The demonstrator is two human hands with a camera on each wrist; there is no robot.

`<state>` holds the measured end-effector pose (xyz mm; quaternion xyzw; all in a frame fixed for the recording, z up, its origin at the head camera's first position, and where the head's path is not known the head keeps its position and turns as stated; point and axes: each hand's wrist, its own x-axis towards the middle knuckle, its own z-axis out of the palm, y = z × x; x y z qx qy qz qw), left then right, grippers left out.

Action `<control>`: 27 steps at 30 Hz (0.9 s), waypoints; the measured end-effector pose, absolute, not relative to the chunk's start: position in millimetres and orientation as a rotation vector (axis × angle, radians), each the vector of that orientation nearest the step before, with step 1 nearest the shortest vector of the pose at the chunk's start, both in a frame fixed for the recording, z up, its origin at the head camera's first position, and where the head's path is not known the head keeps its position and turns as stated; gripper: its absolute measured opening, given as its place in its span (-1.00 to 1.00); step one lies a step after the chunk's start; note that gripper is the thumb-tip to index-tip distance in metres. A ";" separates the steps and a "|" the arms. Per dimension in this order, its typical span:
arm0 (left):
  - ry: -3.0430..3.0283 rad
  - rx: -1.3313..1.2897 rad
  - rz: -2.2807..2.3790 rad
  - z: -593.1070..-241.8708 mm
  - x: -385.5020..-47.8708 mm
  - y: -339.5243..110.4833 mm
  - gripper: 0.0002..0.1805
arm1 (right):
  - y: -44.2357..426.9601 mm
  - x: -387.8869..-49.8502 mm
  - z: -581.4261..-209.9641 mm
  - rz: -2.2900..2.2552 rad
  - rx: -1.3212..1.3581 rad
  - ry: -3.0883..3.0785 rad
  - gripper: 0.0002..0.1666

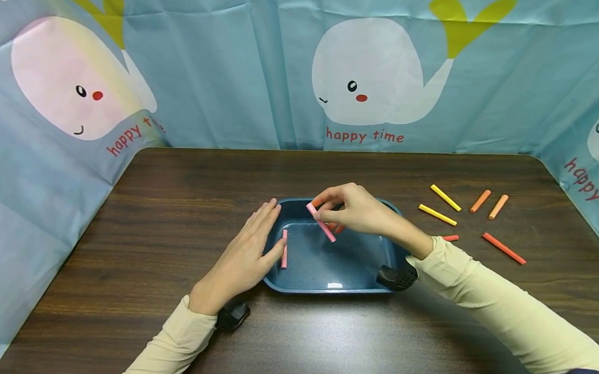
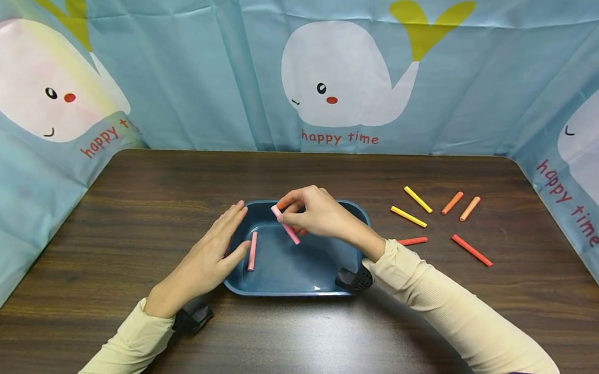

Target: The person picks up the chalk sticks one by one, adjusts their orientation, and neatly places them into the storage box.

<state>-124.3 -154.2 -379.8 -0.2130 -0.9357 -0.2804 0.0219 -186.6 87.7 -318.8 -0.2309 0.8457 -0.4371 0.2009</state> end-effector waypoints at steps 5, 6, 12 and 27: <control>-2.907 -0.654 -0.868 -379.7 -124.0 -154.3 -0.30 | 83.4 -187.9 -321.5 -1.192 -0.638 2.332 -0.66; -2.906 -0.655 -0.868 -379.5 -123.8 -154.2 -0.30 | 82.7 -188.0 -321.7 -1.185 -0.638 2.330 -0.66; -2.889 -0.666 -0.877 -379.1 -123.3 -154.5 -0.29 | 77.9 -190.2 -322.9 -1.151 -0.615 2.326 -0.67; -2.891 -0.676 -0.880 -380.2 -124.1 -154.9 -0.30 | 64.2 -198.6 -333.9 -1.057 -0.584 2.152 -0.60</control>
